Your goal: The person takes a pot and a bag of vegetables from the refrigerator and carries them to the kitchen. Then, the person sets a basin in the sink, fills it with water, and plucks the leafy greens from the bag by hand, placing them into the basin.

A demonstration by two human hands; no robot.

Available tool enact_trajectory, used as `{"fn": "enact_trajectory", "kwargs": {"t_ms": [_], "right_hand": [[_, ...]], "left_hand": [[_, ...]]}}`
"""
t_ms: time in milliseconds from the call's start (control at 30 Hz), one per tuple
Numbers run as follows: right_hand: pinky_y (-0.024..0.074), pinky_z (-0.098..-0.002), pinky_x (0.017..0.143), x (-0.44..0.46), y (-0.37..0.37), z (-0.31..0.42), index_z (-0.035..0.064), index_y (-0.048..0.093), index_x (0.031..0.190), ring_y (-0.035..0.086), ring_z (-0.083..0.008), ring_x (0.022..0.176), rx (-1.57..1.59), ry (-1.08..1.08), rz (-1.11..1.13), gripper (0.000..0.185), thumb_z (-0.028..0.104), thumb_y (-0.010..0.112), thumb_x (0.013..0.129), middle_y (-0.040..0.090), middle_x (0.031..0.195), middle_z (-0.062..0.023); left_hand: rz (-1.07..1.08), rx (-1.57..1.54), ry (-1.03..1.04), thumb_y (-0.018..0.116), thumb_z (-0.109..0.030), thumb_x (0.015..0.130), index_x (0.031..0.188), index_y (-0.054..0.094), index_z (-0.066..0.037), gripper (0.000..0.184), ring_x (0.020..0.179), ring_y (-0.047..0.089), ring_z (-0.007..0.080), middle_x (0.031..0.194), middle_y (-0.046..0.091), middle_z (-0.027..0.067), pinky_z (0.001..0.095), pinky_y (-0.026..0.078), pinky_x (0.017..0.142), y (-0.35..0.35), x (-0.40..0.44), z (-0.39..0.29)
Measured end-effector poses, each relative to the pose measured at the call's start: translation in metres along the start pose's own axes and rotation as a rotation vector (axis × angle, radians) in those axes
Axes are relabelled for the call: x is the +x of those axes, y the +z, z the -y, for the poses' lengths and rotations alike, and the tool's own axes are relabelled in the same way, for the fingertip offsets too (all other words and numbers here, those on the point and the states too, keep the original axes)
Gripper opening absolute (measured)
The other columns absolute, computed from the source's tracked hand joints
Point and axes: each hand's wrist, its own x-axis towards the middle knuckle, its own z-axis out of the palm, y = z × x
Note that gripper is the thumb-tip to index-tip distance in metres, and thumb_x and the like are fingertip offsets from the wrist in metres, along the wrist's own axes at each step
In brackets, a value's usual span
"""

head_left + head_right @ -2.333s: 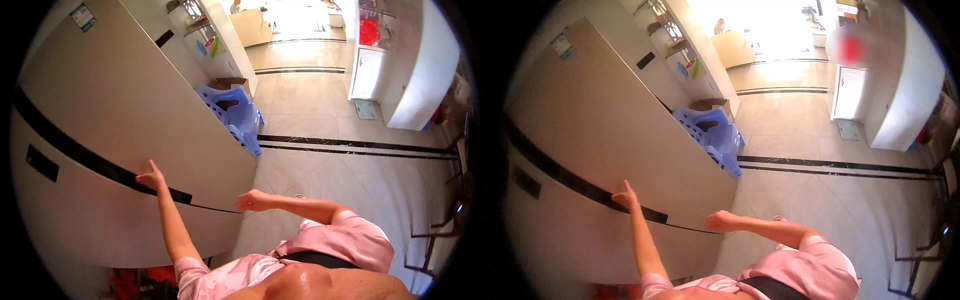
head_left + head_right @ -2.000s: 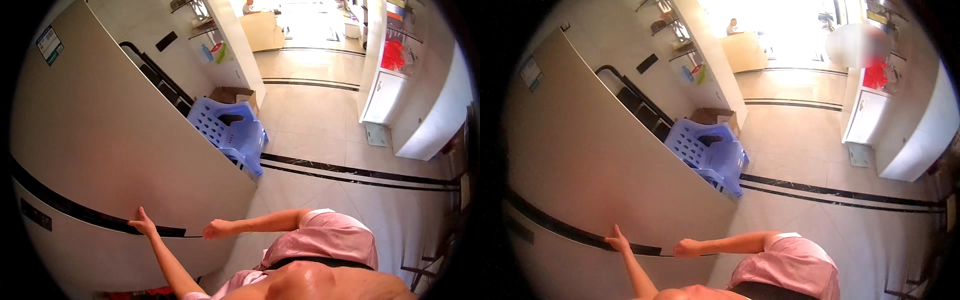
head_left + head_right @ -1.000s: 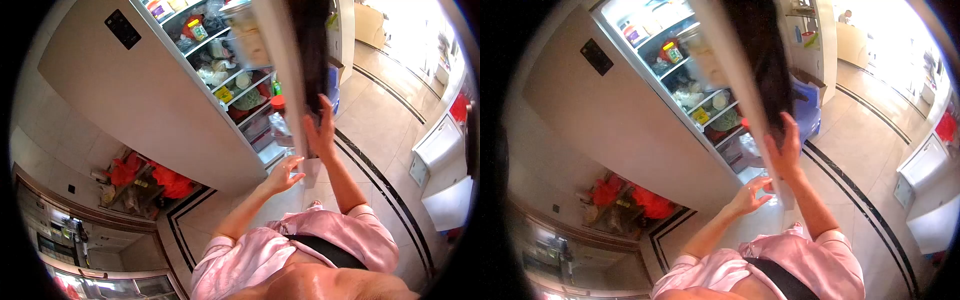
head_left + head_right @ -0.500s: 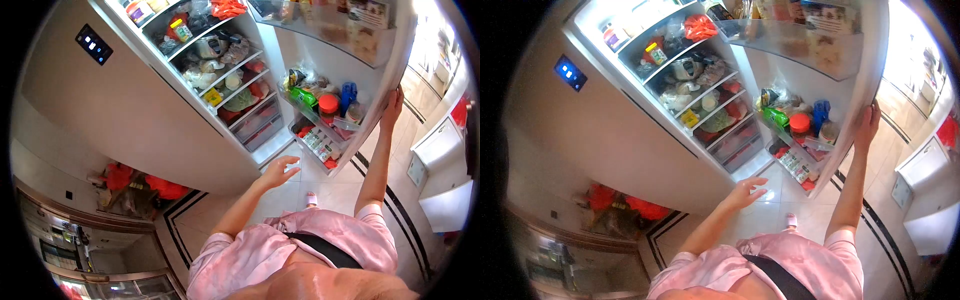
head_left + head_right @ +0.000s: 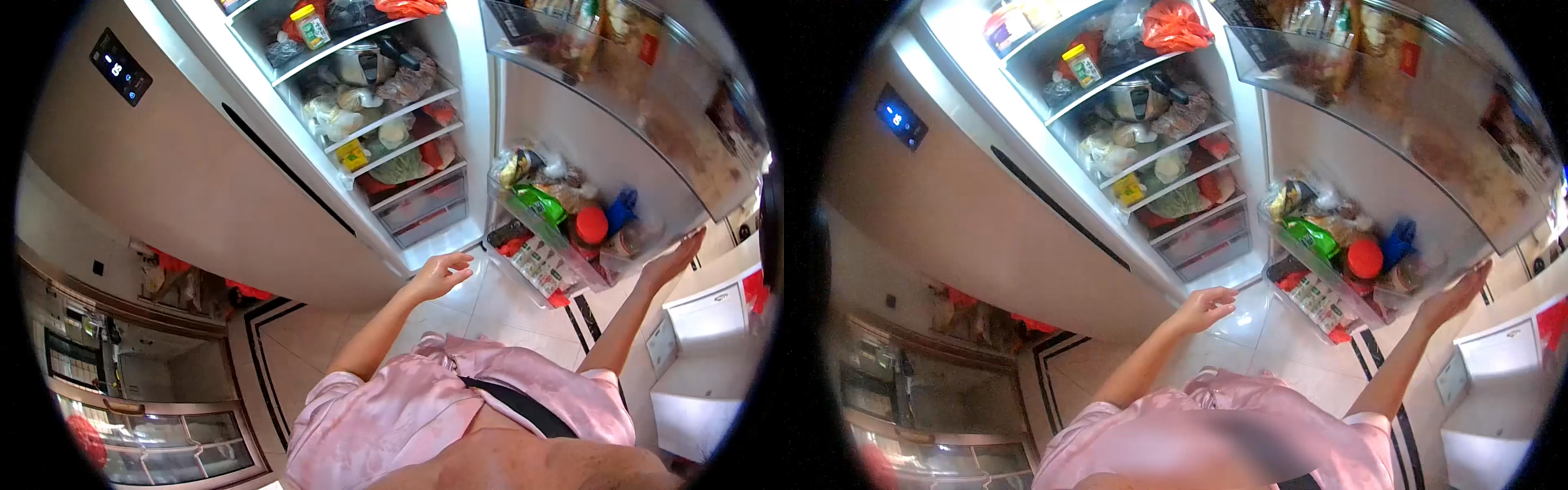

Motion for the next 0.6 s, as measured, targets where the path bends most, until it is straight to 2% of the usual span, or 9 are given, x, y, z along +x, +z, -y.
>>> {"fn": "enact_trajectory", "kwargs": {"t_ms": [33,100,167,233,300,367,433,500,600], "right_hand": [[0.0266,-0.0364,0.104,-0.021,0.015,0.022,-0.0037,0.035,0.131,0.036,-0.0274,0.126,-0.15,-0.188,-0.05,0.053,0.033,0.04,0.094,0.037,0.136,-0.0177],[0.0241,-0.0399,0.106,-0.063,0.05,0.049,-0.0038,0.04,0.128,0.031,-0.0314,0.13,-0.115,-0.464,-0.042,0.048,0.029,0.039,0.093,0.033,0.138,-0.0203],[0.0223,-0.043,0.106,-0.107,0.079,0.041,-0.0038,0.043,0.125,0.029,-0.0335,0.13,0.004,-0.522,0.323,0.047,0.027,0.045,0.089,0.03,0.14,-0.0223],[0.0212,-0.043,0.107,-0.147,0.123,0.077,-0.0021,0.048,0.119,0.03,-0.0338,0.13,-0.034,-0.329,0.679,0.044,0.021,0.056,0.083,0.03,0.14,-0.0231],[0.0273,-0.0436,0.104,-0.182,0.156,0.092,0.0034,0.045,0.123,0.032,-0.0381,0.127,-0.027,-0.27,0.929,0.056,0.005,0.066,0.071,0.031,0.138,-0.0243],[0.0302,-0.0428,0.102,-0.207,0.193,0.092,0.0038,0.048,0.119,0.035,-0.0378,0.125,0.037,-0.225,0.981,0.051,0.005,0.067,0.071,0.032,0.137,-0.0236],[0.0331,-0.0421,0.1,-0.222,0.233,0.092,0.0041,0.051,0.116,0.038,-0.0375,0.124,0.103,-0.186,1.034,0.047,0.006,0.067,0.071,0.033,0.137,-0.0229],[0.0384,-0.0404,0.096,-0.236,0.266,0.091,0.0047,0.055,0.111,0.044,-0.0364,0.118,0.19,-0.082,1.116,0.042,0.006,0.067,0.071,0.034,0.137,-0.0214],[0.0419,-0.0385,0.092,-0.251,0.304,0.098,0.0037,0.058,0.106,0.05,-0.0338,0.112,0.268,-0.027,1.104,0.036,0.007,0.067,0.072,0.037,0.135,-0.0204]], "left_hand": [[0.005,0.002,-0.03,0.061,-0.02,0.084,0.115,0.056,-0.002,0.036,0.095,0.061,0.0189,0.104,0.064,0.013,0.0306,0.051,0.077,-0.008,0.006,0.006],[-0.004,-0.023,-0.043,0.061,-0.02,0.085,0.115,0.056,-0.002,0.036,0.095,0.061,0.0185,0.104,0.064,0.0126,0.0304,0.05,0.078,-0.023,0.015,0.012],[-0.004,-0.048,-0.057,0.06,-0.02,0.085,0.116,0.056,-0.002,0.036,0.095,0.061,0.0181,0.104,0.063,0.0121,0.0302,0.05,0.078,-0.04,0.022,0.017],[-0.019,-0.064,-0.037,0.06,-0.02,0.086,0.116,0.055,-0.002,0.035,0.094,0.061,0.0172,0.106,0.063,0.0117,0.0302,0.049,0.079,-0.059,0.029,0.01],[-0.029,-0.062,-0.053,0.06,-0.02,0.086,0.116,0.056,-0.002,0.035,0.094,0.06,0.0171,0.106,0.063,0.0109,0.0303,0.049,0.079,-0.075,0.024,0.024],[-0.071,-0.022,-0.005,0.061,-0.02,0.085,0.115,0.057,-0.005,0.033,0.094,0.06,0.0156,0.105,0.064,0.0076,0.0299,0.049,0.078,-0.096,0.039,0.055],[-0.103,-0.022,0.043,0.062,-0.024,0.085,0.113,0.058,-0.004,0.035,0.09,0.062,0.0186,0.103,0.064,0.0111,0.0314,0.05,0.075,-0.118,0.046,0.067],[-0.109,-0.036,-0.011,0.061,-0.023,0.085,0.114,0.057,-0.004,0.035,0.09,0.062,0.0186,0.103,0.064,0.0112,0.0313,0.049,0.075,-0.136,0.047,0.075],[-0.102,-0.056,-0.046,0.06,-0.022,0.085,0.115,0.057,-0.005,0.034,0.089,0.061,0.0179,0.1,0.064,0.0118,0.0312,0.049,0.076,-0.162,0.046,0.085]]}}
